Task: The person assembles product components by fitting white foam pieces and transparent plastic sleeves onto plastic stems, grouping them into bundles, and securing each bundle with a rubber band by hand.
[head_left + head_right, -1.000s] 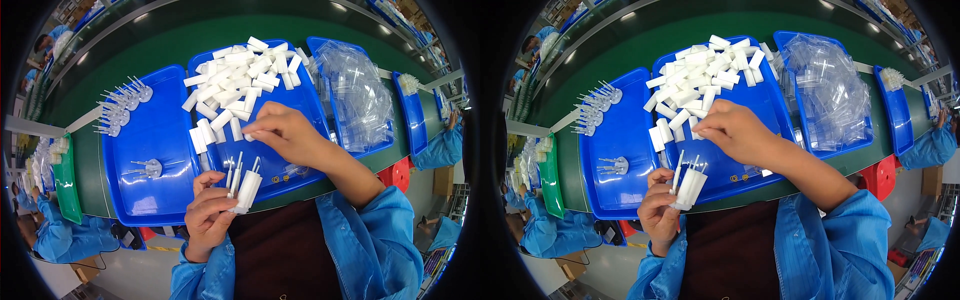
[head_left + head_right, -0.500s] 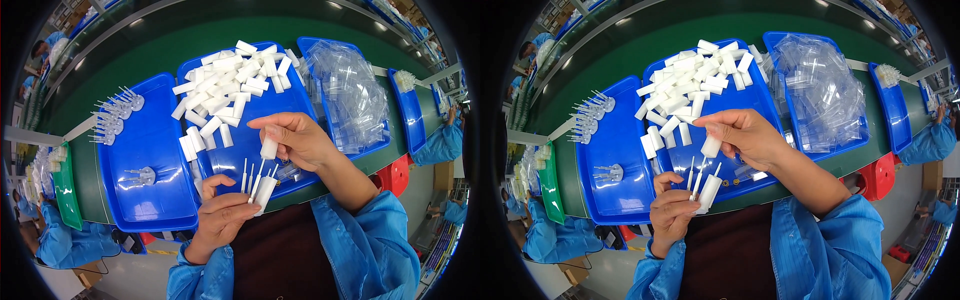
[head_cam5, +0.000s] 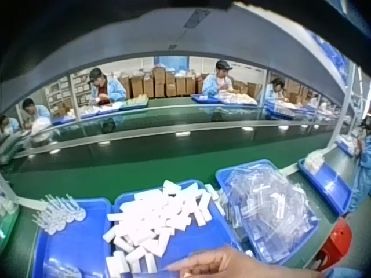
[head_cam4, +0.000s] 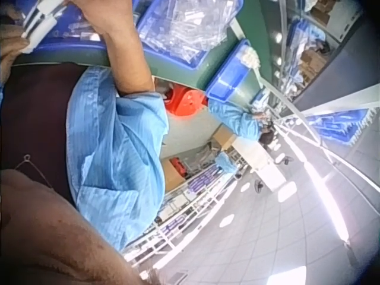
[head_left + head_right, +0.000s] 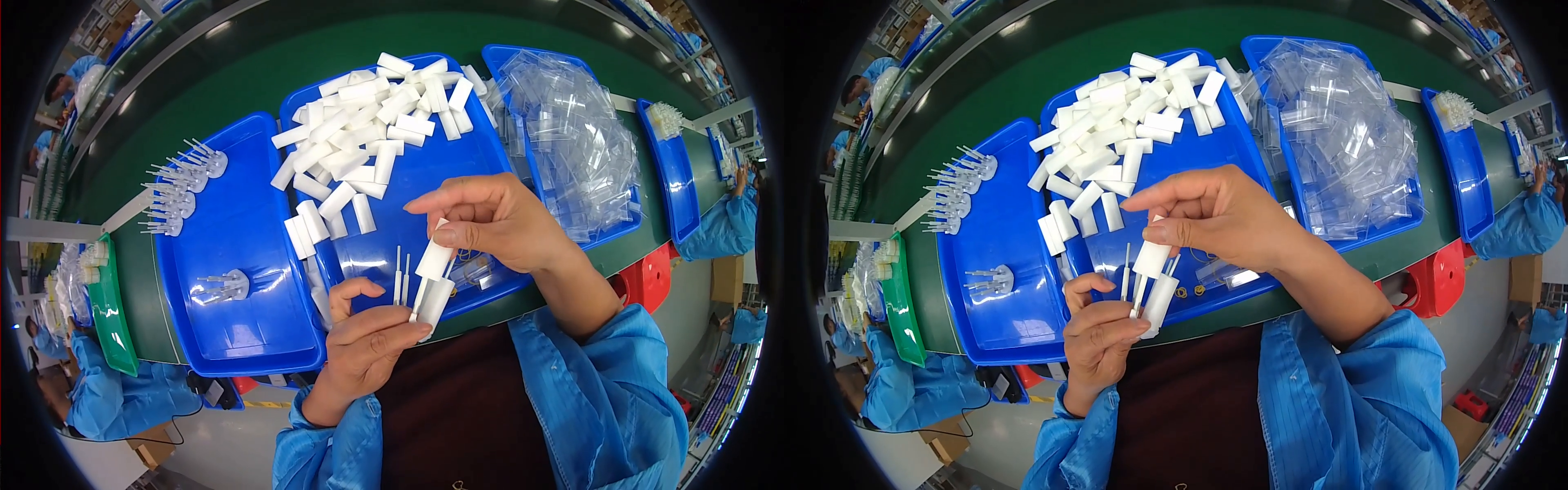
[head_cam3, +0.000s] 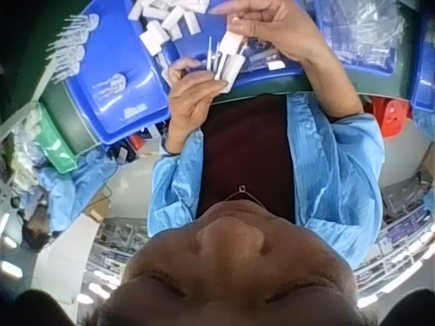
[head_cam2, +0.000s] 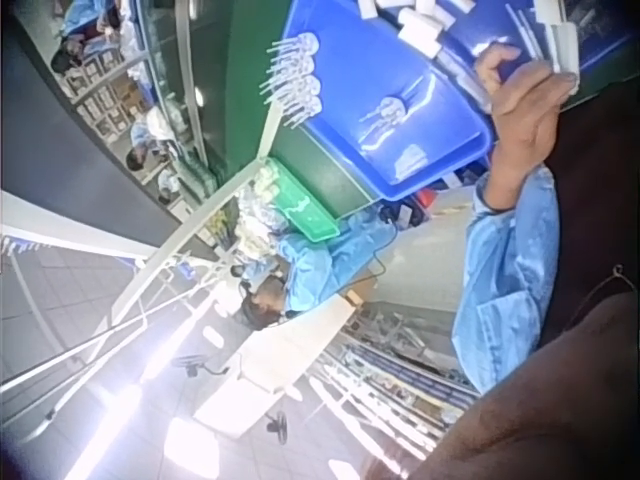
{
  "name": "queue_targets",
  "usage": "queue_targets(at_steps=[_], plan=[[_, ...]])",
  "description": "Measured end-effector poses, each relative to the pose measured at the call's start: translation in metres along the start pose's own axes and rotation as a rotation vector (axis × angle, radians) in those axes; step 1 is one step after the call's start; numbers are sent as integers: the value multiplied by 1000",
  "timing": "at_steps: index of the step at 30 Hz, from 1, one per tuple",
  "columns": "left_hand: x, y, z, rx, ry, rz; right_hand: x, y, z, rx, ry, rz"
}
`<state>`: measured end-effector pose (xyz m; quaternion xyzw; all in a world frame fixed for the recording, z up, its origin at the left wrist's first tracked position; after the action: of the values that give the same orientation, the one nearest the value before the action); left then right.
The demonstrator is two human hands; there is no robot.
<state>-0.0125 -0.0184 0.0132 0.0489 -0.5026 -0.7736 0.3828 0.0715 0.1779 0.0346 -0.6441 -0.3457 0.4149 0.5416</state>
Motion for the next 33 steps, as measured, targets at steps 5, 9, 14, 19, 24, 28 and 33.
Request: queue_targets(at_steps=[5,9,14,19,24,28,33], plan=[[-3,1,2,-43,-10,32,-3,6,-1,-122,59,53],[-1,1,1,-80,0,34,-3,7,-3,-169,-79,193],[1,-4,1,-27,80,58,-9,6,-2,-128,-81,85],[-1,-13,1,90,297,-136,-20,11,-8,-144,-63,150],[4,-18,-1,109,140,-242,-27,13,-11,-147,-4,199],[2,-19,-4,128,171,-369,-29,8,3,78,5,1],[4,-8,-8,228,364,-512,-30,-12,47,536,226,-718]])
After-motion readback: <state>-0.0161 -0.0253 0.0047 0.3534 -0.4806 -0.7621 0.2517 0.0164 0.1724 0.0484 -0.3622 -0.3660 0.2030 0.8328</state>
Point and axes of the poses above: each hand's wrist, its own z-axis towards the middle knuckle, its own x-axis out of the back of the hand, y = z × x, the point moved 2 cm from there along z, towards the middle knuckle, and after that the axes turned 9 degrees about y, right-handed, at the moved point
